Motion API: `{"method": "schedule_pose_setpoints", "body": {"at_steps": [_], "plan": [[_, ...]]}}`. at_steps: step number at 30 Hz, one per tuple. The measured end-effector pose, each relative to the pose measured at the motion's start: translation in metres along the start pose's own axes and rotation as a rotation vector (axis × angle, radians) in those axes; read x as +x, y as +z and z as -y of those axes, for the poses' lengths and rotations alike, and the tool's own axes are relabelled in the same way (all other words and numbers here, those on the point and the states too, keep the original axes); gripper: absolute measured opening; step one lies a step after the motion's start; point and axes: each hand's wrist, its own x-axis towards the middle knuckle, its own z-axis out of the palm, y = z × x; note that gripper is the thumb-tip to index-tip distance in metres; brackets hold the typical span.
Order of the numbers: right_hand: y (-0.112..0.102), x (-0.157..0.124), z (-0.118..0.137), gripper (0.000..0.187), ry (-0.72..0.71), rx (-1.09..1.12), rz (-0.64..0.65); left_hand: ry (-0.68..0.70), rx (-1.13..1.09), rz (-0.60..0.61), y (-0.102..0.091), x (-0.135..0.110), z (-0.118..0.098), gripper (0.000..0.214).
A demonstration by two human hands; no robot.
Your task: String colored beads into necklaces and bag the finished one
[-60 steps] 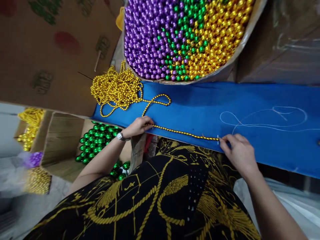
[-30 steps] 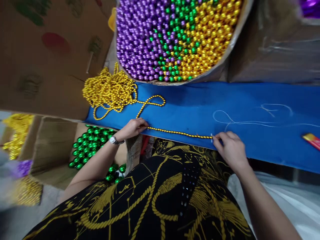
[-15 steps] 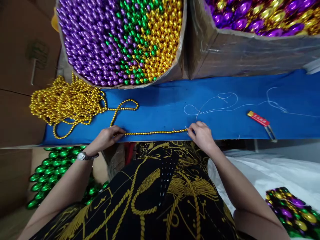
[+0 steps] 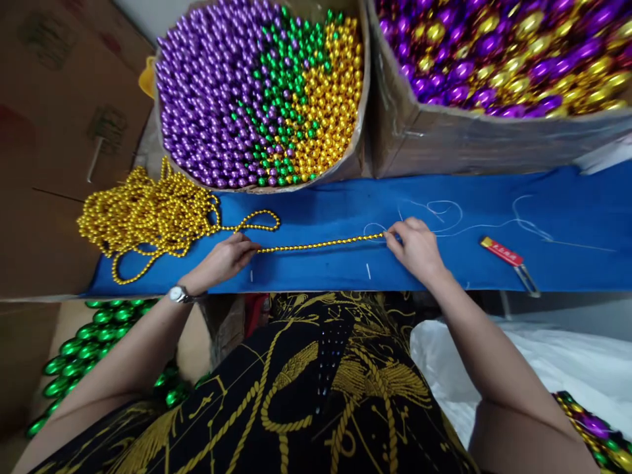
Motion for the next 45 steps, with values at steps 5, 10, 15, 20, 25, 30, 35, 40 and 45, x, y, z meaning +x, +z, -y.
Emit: {"method": "schedule_pose_setpoints", "body": {"at_steps": [5, 10, 15, 20, 25, 30, 35, 40, 45], "plan": [[0.015, 0.02, -0.018, 0.037, -0.002, -0.142, -0.024, 0.023, 0.042, -0.039, 0.017, 0.029, -0.006, 0.029], [0.016, 0.021, -0.028, 0.036, 0.056, -0.202, 0.058, 0.005, 0.068, -0.134, 0.031, 0.032, -0.009, 0.023], [0.002, 0.029, 0.007, 0.033, 0.101, -0.202, 0.063, -0.045, -0.143, -0.185, 0.023, 0.034, -0.019, 0.027], [0.04, 0.051, 0.127, 0.045, -0.399, 0.284, 0.065, -0.032, -0.445, -0.154, 0.008, 0.038, -0.043, 0.035], [0.075, 0.072, 0.186, 0.052, -0.537, 0.393, 0.222, -0.046, -0.633, -0.029, -0.008, 0.031, -0.05, 0.036], [0.069, 0.073, 0.158, 0.033, -0.557, 0.13, 0.296, 0.001, -0.394, 0.006, -0.014, 0.017, -0.025, 0.034], [0.048, 0.079, 0.101, 0.039, -0.433, 0.004, 0.271, -0.117, -0.188, -0.152, -0.023, -0.015, 0.035, 0.033], [0.027, 0.074, 0.02, 0.048, -0.299, -0.197, 0.225, -0.227, -0.146, -0.216, -0.029, -0.035, 0.076, 0.035], [-0.015, 0.056, -0.067, 0.068, -0.082, -0.297, 0.093, -0.289, -0.158, -0.346, -0.03, -0.03, 0.079, 0.034]]}}
